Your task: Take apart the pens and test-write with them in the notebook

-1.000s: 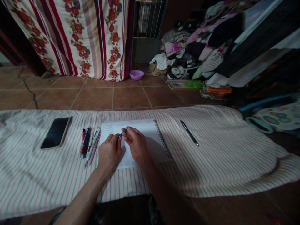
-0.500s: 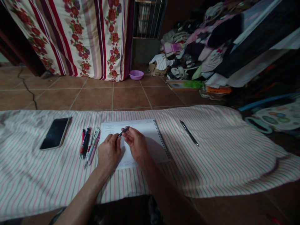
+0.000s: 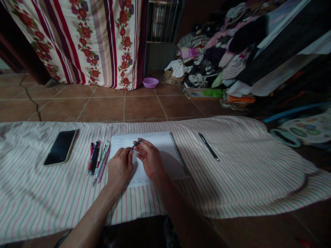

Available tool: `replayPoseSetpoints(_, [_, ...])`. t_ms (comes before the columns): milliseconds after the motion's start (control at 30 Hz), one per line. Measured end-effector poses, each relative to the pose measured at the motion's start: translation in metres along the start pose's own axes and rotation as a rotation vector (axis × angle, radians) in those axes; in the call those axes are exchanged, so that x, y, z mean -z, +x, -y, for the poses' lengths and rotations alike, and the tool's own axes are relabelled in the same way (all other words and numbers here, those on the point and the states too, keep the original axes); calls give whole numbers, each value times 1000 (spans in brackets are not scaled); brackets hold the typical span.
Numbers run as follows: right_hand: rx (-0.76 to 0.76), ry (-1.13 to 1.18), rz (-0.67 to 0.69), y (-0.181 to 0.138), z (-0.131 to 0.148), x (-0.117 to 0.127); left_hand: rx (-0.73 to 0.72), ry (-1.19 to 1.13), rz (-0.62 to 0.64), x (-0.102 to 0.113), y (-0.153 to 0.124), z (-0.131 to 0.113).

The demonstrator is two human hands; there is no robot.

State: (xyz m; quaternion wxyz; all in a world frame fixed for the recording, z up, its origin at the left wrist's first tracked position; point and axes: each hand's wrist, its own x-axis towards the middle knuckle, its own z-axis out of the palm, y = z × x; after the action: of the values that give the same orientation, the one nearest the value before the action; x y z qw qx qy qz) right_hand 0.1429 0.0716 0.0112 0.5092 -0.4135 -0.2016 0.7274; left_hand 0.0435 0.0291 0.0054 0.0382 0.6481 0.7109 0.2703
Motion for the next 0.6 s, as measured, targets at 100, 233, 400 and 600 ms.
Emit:
replayPoseSetpoints(100, [10, -10, 9, 0, 0, 0, 3, 0, 4, 0, 0, 0])
replayPoseSetpoints(233, [8, -16, -5, 1, 0, 0, -4, -10, 2, -1, 0, 1])
replayPoseSetpoints(400, [15, -14, -1, 2, -2, 1, -12, -19, -3, -3, 0, 1])
replayPoseSetpoints(600, [9, -23, -14, 2, -1, 1, -14, -10, -15, -4, 0, 2])
